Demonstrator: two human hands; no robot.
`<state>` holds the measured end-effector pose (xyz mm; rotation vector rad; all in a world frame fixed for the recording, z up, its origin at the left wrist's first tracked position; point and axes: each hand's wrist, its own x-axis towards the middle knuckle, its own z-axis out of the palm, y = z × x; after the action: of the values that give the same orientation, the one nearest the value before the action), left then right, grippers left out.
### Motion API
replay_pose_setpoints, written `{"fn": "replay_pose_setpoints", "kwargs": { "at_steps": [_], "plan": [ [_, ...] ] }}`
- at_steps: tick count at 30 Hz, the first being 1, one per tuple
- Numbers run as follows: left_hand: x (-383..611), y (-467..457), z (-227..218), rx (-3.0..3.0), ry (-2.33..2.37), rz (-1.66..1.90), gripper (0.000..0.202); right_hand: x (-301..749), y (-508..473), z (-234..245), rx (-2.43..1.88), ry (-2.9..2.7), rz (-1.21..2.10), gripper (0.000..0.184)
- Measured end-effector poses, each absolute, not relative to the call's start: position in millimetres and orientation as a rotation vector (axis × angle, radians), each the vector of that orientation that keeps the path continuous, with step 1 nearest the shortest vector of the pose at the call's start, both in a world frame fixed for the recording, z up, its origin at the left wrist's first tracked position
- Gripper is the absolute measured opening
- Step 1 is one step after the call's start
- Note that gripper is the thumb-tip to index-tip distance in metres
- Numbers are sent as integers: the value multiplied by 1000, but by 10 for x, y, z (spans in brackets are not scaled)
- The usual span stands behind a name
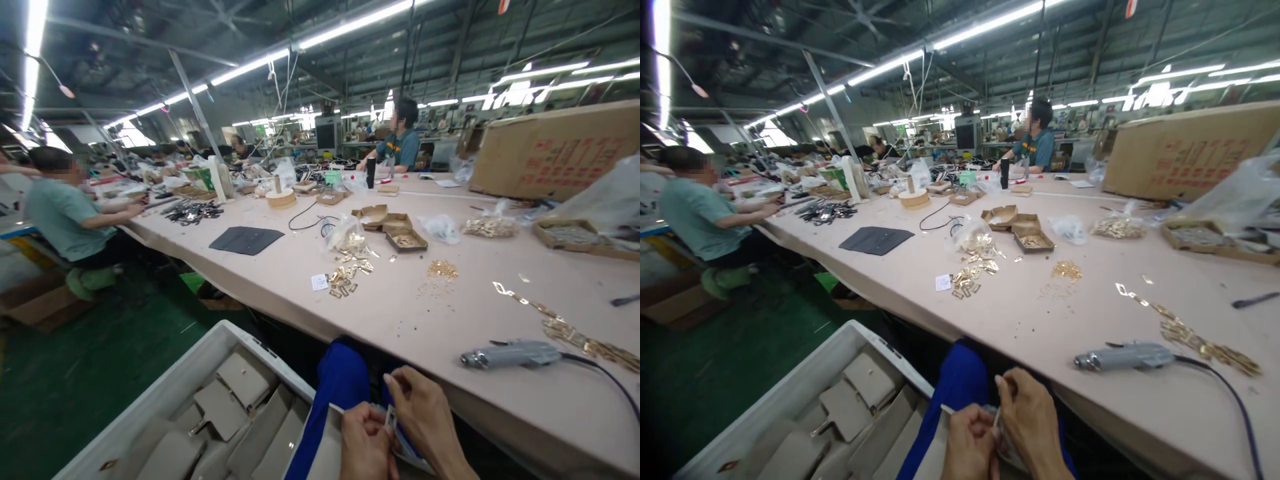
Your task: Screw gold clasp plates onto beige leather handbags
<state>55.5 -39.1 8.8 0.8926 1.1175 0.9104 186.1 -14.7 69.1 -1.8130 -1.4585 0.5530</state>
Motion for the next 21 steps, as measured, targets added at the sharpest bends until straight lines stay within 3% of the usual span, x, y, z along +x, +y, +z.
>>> {"fn": "replay_pose_setpoints", "kwargs": {
  "at_steps": [7,11,15,21],
  "plan": [
    [482,-434,182,915,1103,862,52,1957,1075,1042,-1626,-1648,341,15],
    [435,-439,198,893,1117,883,45,1889,1711,1030,-1597,-1780,297,19],
    [429,-436,136,947,1142,884,35,1659,2028,1022,-1600,-1877,271,9],
    [430,-385,-44,881,1143,938,41,1358,2172,970,-1562,-1900,248,11]
  ]
}}
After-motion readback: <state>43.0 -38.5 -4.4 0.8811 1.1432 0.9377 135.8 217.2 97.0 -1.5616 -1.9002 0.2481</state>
